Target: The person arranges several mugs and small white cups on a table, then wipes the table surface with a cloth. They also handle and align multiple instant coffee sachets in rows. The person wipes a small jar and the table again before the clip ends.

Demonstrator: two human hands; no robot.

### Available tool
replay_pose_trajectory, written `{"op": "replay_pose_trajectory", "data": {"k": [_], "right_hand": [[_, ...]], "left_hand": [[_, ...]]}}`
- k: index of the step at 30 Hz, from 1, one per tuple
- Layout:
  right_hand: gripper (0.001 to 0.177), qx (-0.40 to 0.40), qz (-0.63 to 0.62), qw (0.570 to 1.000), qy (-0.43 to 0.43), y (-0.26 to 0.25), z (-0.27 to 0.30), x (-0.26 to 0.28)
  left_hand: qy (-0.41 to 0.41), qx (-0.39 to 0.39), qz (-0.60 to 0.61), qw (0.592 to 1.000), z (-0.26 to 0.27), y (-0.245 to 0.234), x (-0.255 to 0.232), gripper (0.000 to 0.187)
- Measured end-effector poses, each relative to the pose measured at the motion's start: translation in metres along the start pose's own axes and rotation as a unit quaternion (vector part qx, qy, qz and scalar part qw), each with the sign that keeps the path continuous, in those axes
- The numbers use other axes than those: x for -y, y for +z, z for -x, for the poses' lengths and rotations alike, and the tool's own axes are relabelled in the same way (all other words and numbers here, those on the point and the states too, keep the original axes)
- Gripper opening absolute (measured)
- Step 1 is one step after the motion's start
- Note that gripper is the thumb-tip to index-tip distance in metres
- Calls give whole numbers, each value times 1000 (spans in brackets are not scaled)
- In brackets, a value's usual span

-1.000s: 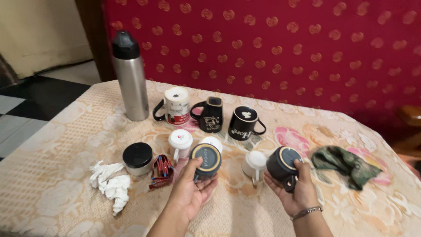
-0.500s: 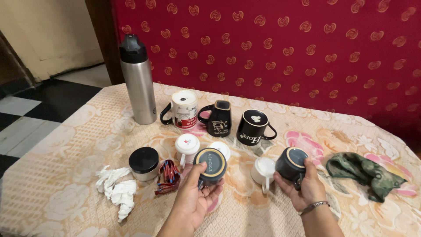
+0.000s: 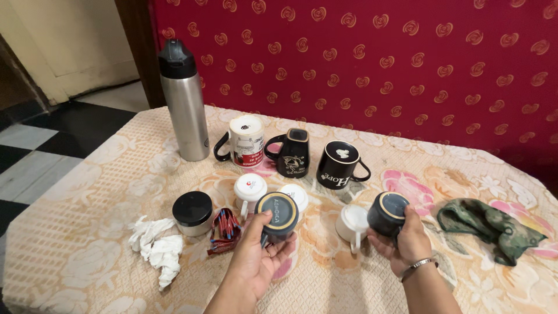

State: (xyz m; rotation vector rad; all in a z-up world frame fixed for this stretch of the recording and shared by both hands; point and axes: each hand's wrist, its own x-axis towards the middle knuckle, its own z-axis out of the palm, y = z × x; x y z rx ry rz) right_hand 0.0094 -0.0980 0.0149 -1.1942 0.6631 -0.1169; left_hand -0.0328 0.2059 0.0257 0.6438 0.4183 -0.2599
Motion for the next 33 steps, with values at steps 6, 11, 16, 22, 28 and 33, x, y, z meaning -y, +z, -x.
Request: {"op": "replay_pose_trajectory", "data": {"k": [6, 11, 16, 22, 28, 33], "right_hand": [[65, -1, 5, 1000, 5, 1, -1, -3], [58, -21, 2, 1000, 8, 4, 6, -1], [56, -41, 31, 999, -9, 9, 18, 3], [48, -45, 49, 997, -43, 6, 29, 2], [55, -71, 73, 993, -61, 0, 35, 0], [57, -137, 85, 981, -103, -23, 49, 6]], "left_hand": [[-10, 17, -1, 1000, 0, -1, 1, 47], [-2, 7, 5, 1000, -1, -1, 0, 47], [-9, -8, 0, 1000, 2, 0, -1, 48], [-4, 5, 9, 1000, 4, 2, -3, 50], [-7, 11, -5, 1000, 4, 0, -1, 47], [-5, 12, 0, 1000, 1, -1, -3, 46]]}}
